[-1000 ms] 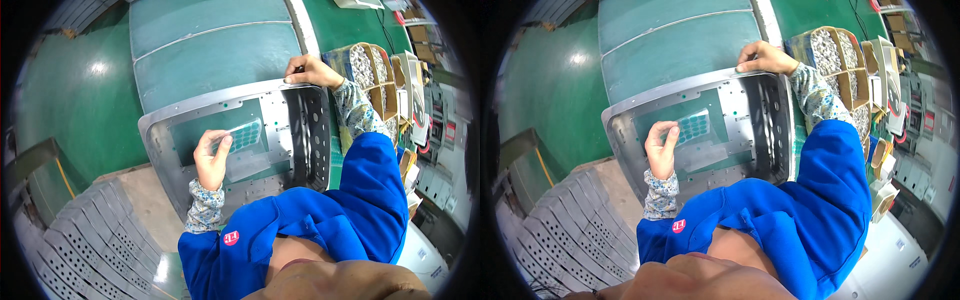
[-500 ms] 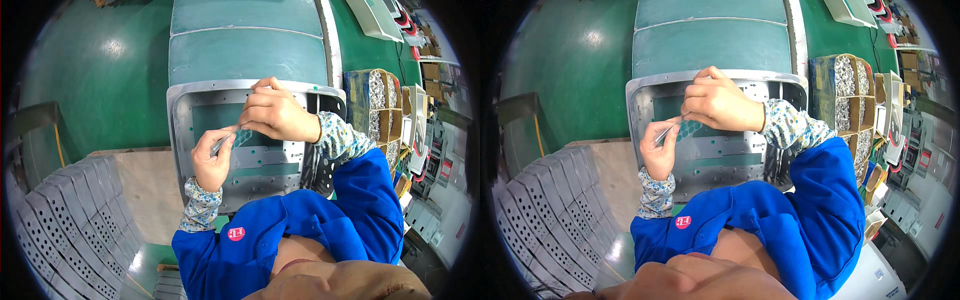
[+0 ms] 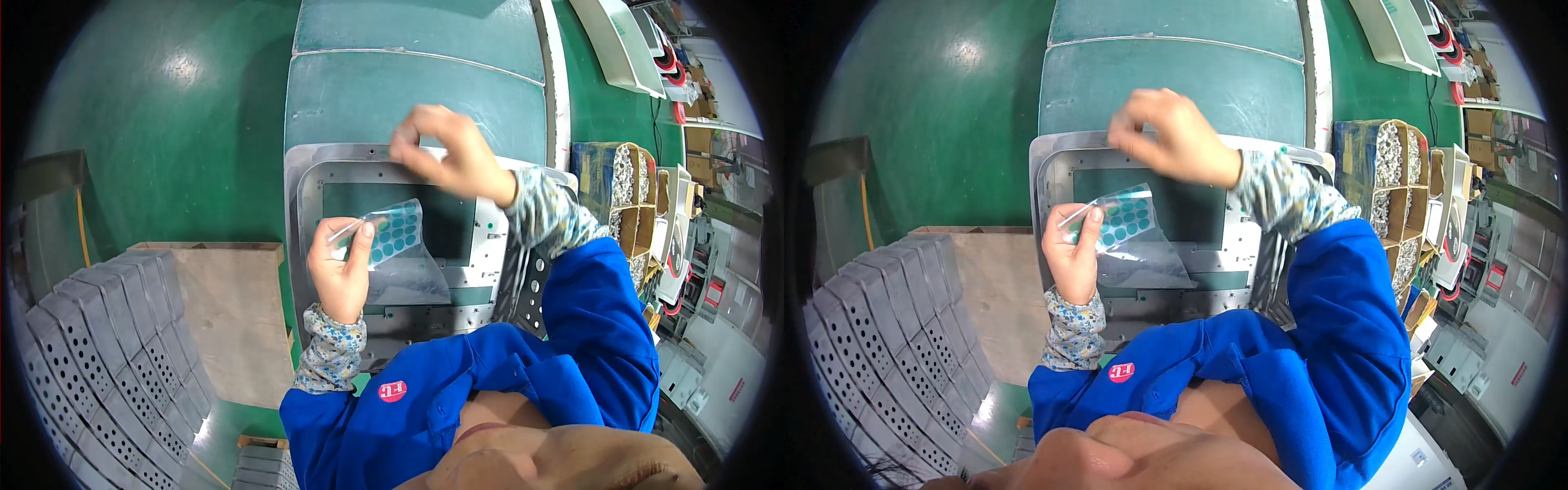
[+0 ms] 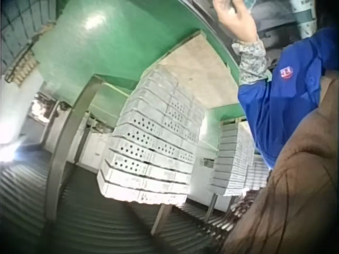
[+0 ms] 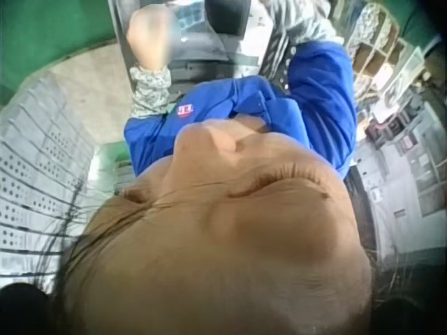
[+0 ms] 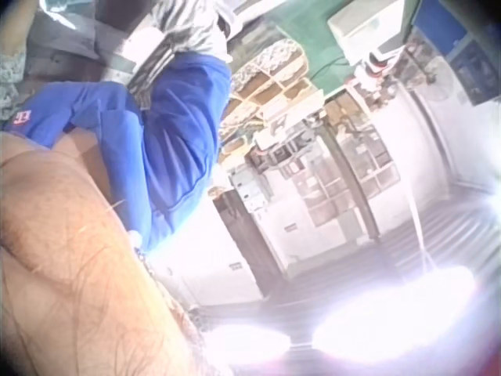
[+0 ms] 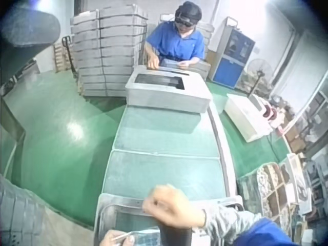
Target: The person applies circular stickers onto the edges of metal casings, inserts small metal pins into the casing holes by hand, and stacks the completed casings onto a pile.
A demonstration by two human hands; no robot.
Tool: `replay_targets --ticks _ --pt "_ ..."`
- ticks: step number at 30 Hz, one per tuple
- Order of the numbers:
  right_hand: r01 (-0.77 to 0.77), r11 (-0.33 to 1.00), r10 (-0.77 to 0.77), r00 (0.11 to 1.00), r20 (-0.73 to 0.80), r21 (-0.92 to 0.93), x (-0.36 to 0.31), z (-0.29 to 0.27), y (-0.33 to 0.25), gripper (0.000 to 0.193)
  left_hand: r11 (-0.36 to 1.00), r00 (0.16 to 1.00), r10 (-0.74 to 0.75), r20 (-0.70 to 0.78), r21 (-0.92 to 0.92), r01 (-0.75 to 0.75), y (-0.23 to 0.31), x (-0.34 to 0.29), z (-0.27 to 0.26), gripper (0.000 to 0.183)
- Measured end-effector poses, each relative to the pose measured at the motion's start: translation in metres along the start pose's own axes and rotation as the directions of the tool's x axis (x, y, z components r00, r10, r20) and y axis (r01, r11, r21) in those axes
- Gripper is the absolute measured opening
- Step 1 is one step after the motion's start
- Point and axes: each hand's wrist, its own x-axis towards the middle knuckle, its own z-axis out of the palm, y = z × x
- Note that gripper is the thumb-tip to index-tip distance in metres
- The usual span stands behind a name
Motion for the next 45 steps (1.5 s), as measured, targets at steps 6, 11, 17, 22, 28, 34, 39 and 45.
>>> replay_targets --ticks 6,11,17,22,28,34,39,45 --pt "-0.228 0.974 0.212 0.924 0.317 0.013 0.021 0.013 0.035 0.010 1.000 0.996 -0.006 0.088 0.007 0.006 -0.001 0.002 0.002 0.010" --pt "-0.161 0.983 0.179 0.951 0.250 -0.090 0.023 0.021 0.036 0.008 0.999 0.994 -0.010 0.110 0.040 0.006 0.001 0.000 0.003 0.010" --pt "-0.141 0.985 0.160 0.960 0.231 -0.097 0.020 0.022 0.041 0.008 0.998 0.990 -0.035 0.135 0.057 0.027 0.001 0.002 0.004 0.010" --pt "-0.171 0.980 0.194 0.935 0.298 -0.103 0.022 0.017 0.034 0.009 0.997 0.992 0.001 0.126 0.073 -0.010 0.001 0.000 0.003 0.010" --pt "-0.186 0.978 0.205 0.930 0.306 -0.090 0.023 0.017 0.036 0.010 0.997 0.992 -0.049 0.115 0.070 0.041 0.006 -0.002 0.004 0.011" --pt "-0.156 0.982 0.178 0.949 0.259 -0.106 0.022 0.020 0.035 0.008 0.996 0.991 -0.076 0.107 0.056 0.070 0.003 -0.002 0.002 0.011" --pt "-0.172 0.978 0.198 0.944 0.263 -0.117 0.022 0.019 0.037 0.008 0.996 0.986 -0.066 0.156 0.067 0.056 0.006 -0.001 0.004 0.011" --pt "-0.114 0.975 0.155 0.964 0.216 -0.190 0.024 0.019 0.036 0.009 0.995 0.986 -0.071 0.153 0.087 0.058 0.005 -0.001 0.004 0.011"
